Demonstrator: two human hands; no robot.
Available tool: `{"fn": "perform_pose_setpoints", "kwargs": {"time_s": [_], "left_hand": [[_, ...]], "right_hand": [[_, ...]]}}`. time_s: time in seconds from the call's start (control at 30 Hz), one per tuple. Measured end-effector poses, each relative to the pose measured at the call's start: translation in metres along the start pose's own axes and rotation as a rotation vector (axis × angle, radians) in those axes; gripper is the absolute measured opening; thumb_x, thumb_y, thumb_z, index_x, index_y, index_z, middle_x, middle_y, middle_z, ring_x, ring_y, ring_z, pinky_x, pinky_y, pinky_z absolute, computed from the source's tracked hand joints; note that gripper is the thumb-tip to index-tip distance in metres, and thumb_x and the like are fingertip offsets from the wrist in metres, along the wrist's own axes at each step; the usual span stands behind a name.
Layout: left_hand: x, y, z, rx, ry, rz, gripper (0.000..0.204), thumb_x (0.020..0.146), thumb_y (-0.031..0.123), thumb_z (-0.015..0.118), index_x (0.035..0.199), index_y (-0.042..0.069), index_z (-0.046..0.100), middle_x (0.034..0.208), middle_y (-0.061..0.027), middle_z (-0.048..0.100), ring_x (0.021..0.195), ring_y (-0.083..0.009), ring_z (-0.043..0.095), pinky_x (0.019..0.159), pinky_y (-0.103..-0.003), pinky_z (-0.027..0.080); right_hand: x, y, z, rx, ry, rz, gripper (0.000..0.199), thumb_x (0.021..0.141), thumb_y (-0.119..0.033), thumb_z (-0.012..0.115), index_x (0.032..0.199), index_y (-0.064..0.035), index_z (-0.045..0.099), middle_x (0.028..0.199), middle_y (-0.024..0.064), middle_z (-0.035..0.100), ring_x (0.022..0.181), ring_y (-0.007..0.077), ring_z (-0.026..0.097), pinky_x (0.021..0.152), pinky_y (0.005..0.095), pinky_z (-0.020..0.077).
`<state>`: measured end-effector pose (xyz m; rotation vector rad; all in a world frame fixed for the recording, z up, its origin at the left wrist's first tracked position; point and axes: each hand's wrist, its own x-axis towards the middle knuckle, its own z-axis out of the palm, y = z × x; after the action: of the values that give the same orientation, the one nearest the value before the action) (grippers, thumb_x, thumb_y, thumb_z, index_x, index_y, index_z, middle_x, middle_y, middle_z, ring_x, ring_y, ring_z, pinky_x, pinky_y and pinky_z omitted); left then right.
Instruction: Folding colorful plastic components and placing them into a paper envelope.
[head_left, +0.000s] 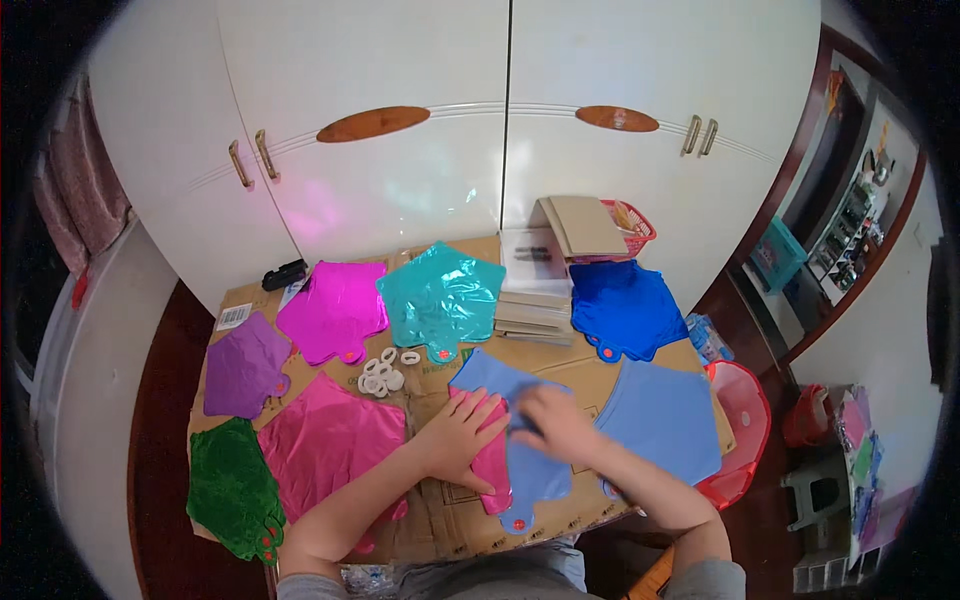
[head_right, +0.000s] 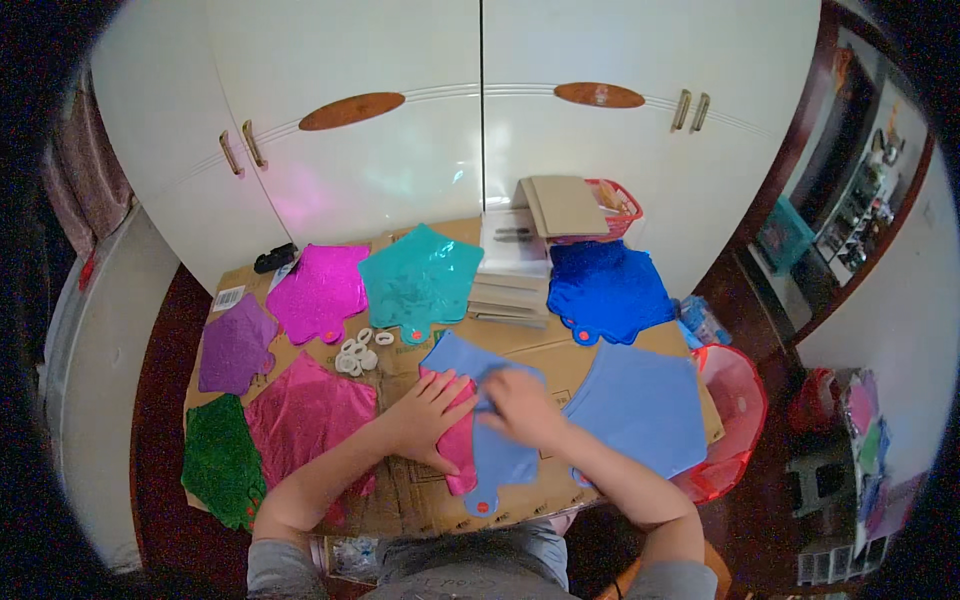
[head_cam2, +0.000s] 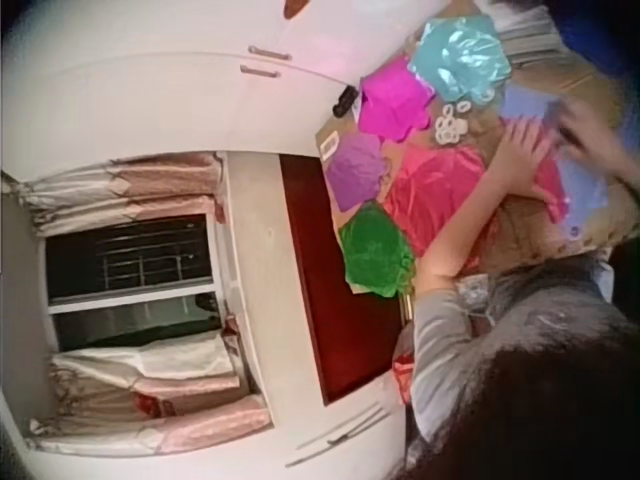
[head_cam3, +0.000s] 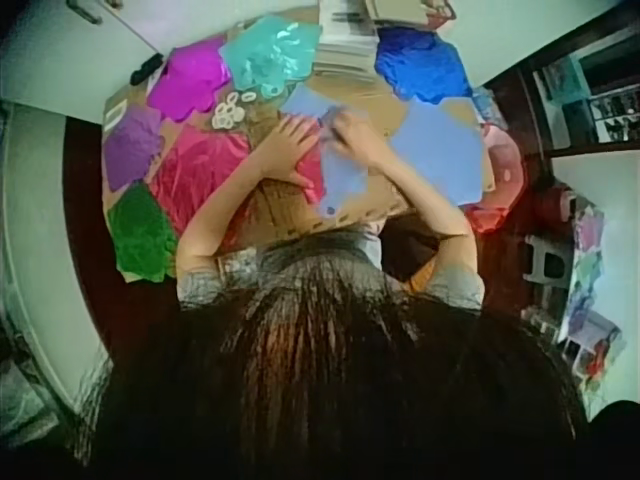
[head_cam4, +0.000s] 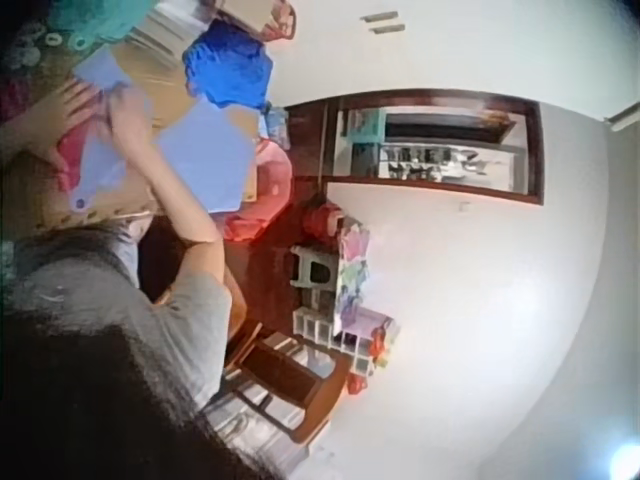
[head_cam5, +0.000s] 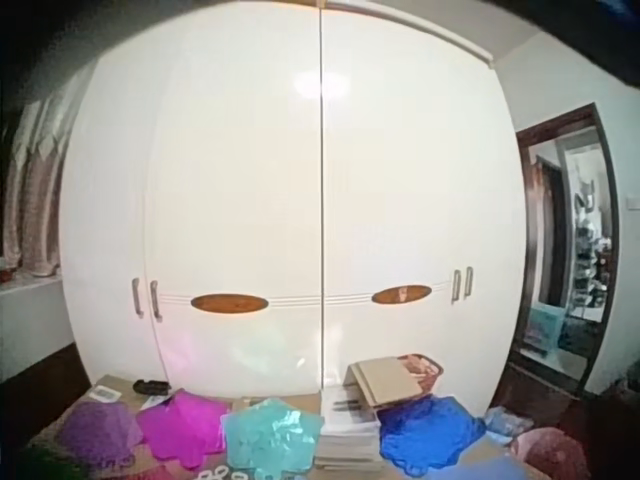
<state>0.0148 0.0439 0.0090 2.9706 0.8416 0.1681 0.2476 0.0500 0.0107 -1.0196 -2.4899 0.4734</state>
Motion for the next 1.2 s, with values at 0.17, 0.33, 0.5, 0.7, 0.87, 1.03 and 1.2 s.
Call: {"fn": "perform_pose_setpoints", "kwargs": {"time_s": [0.17, 0.33, 0.5, 0.7, 0.87, 1.03, 1.2], "left_hand": [[-0.007, 0.018, -0.002, 0.027, 0.017, -0.056, 0.111, 0.060, 0.078, 0.058, 0.136, 0.001, 0.036, 0.141, -0.0264, 0.031, 0.130, -0.0463, 0.027, 0.106, -0.057, 0.021], [-0.012, 0.025, 0.000, 0.028, 0.019, -0.091, 0.110, 0.062, 0.079, 0.056, 0.137, 0.001, 0.036, 0.142, -0.0240, 0.031, 0.131, -0.0459, 0.025, 0.106, -0.058, 0.020], [-0.016, 0.025, 0.001, 0.020, 0.019, -0.101, 0.109, 0.063, 0.079, 0.054, 0.137, 0.002, 0.035, 0.143, -0.0216, 0.031, 0.132, -0.0460, 0.023, 0.106, -0.058, 0.019], [-0.016, 0.025, 0.000, 0.016, 0.018, -0.104, 0.109, 0.063, 0.079, 0.054, 0.137, 0.002, 0.035, 0.142, -0.0219, 0.033, 0.133, -0.0453, 0.024, 0.106, -0.058, 0.019], [-0.018, 0.024, 0.003, 0.025, 0.044, -0.100, 0.108, 0.063, 0.079, 0.054, 0.137, 0.002, 0.036, 0.141, -0.0213, 0.035, 0.132, -0.0446, 0.025, 0.106, -0.058, 0.019], [-0.017, 0.024, 0.003, 0.020, 0.077, -0.088, 0.107, 0.064, 0.079, 0.053, 0.136, 0.003, 0.037, 0.140, -0.0205, 0.036, 0.132, -0.0439, 0.026, 0.106, -0.059, 0.019], [-0.018, 0.023, 0.005, -0.004, 0.106, -0.083, 0.105, 0.064, 0.080, 0.052, 0.137, 0.005, 0.038, 0.141, -0.0189, 0.036, 0.132, -0.0438, 0.027, 0.105, -0.059, 0.020]], "right_hand": [[0.033, 0.030, -0.007, -0.164, -0.005, 0.313, 0.064, 0.071, -0.036, 0.073, 0.116, 0.0004, 0.044, 0.118, 0.0240, 0.047, 0.100, 0.0411, 0.053, 0.088, 0.0460, 0.0431], [0.057, 0.039, -0.002, -0.021, -0.202, 0.330, 0.068, 0.067, -0.042, 0.074, 0.115, -0.0006, 0.050, 0.112, 0.0249, 0.051, 0.100, 0.0405, 0.054, 0.084, 0.0428, 0.0460], [0.072, 0.036, -0.003, -0.040, -0.292, 0.296, 0.063, 0.067, -0.042, 0.072, 0.110, 0.0004, 0.055, 0.102, 0.0233, 0.056, 0.098, 0.0384, 0.054, 0.082, 0.0408, 0.0465], [0.079, 0.029, -0.010, 0.121, -0.300, 0.249, 0.054, 0.069, -0.034, 0.069, 0.110, -0.0023, 0.055, 0.100, 0.0238, 0.059, 0.102, 0.0367, 0.056, 0.084, 0.0407, 0.0458], [0.082, 0.027, -0.010, 0.384, -0.235, 0.330, 0.046, 0.071, -0.029, 0.068, 0.104, -0.0004, 0.055, 0.096, 0.0212, 0.061, 0.093, 0.0315, 0.059, 0.079, 0.0372, 0.0460], [0.092, 0.041, -0.003, 0.420, -0.447, 0.198, 0.044, 0.075, -0.027, 0.065, 0.111, -0.0033, 0.057, 0.093, 0.0156, 0.060, 0.087, 0.0254, 0.058, 0.078, 0.0347, 0.0464], [0.089, 0.043, -0.005, 0.133, -0.342, -0.158, 0.037, 0.077, -0.024, 0.064, 0.108, -0.0048, 0.060, 0.095, 0.0125, 0.057, 0.089, 0.0214, 0.055, 0.079, 0.0323, 0.0448]]}}
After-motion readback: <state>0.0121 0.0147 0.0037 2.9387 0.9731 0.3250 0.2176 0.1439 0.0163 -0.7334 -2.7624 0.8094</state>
